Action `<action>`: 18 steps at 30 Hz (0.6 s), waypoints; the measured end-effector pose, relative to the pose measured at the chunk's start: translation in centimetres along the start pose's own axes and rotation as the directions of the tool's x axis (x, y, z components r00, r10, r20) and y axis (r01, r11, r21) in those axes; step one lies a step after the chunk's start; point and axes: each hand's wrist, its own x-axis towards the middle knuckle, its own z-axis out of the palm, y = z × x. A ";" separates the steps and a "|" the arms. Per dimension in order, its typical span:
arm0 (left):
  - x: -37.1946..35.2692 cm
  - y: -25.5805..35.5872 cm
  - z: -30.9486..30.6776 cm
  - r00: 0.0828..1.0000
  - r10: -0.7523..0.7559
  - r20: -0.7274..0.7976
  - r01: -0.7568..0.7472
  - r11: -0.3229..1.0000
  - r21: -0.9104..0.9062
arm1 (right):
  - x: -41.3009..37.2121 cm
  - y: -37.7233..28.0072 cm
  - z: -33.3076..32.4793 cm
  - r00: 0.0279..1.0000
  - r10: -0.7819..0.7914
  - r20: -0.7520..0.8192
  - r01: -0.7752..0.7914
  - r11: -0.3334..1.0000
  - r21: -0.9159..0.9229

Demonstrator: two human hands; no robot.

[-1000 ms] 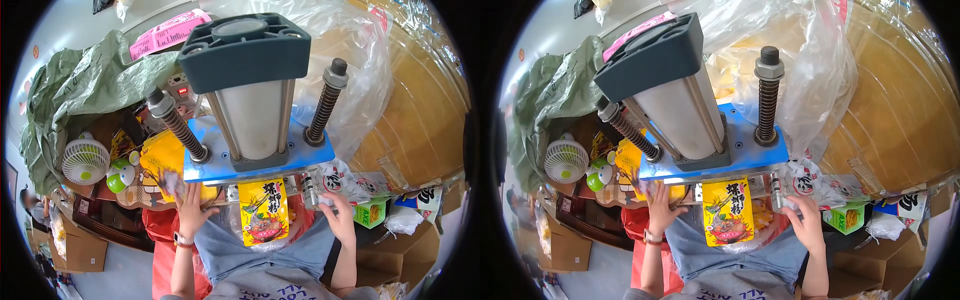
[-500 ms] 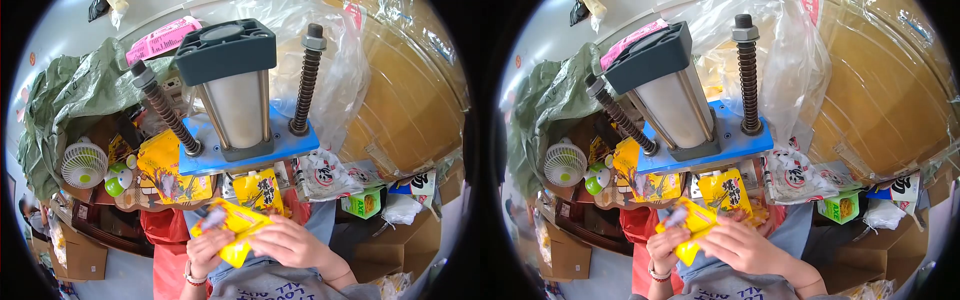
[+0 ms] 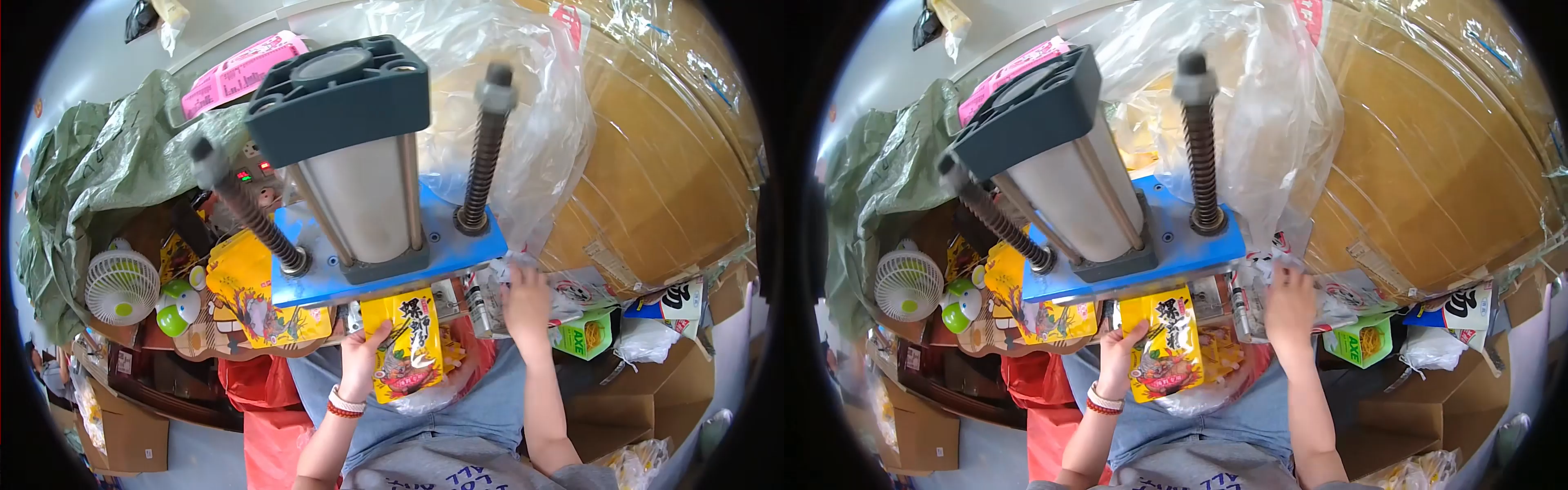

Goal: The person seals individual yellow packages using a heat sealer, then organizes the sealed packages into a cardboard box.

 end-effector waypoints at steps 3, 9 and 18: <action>0.7 -0.6 -0.7 0.999 -0.012 0.032 0.012 1.000 0.004 | -0.7 0.4 2.0 0.966 -0.035 0.256 0.000 0.991 0.137; 2.2 3.5 -8.2 0.673 0.706 0.219 -0.194 -0.117 0.974 | -2.5 -0.1 -2.7 0.981 0.030 0.193 -0.128 0.845 0.520; -3.3 3.4 -11.9 0.779 0.620 0.097 -0.401 0.374 0.837 | -5.5 -5.8 -10.3 0.979 -0.187 0.078 -0.046 0.167 0.985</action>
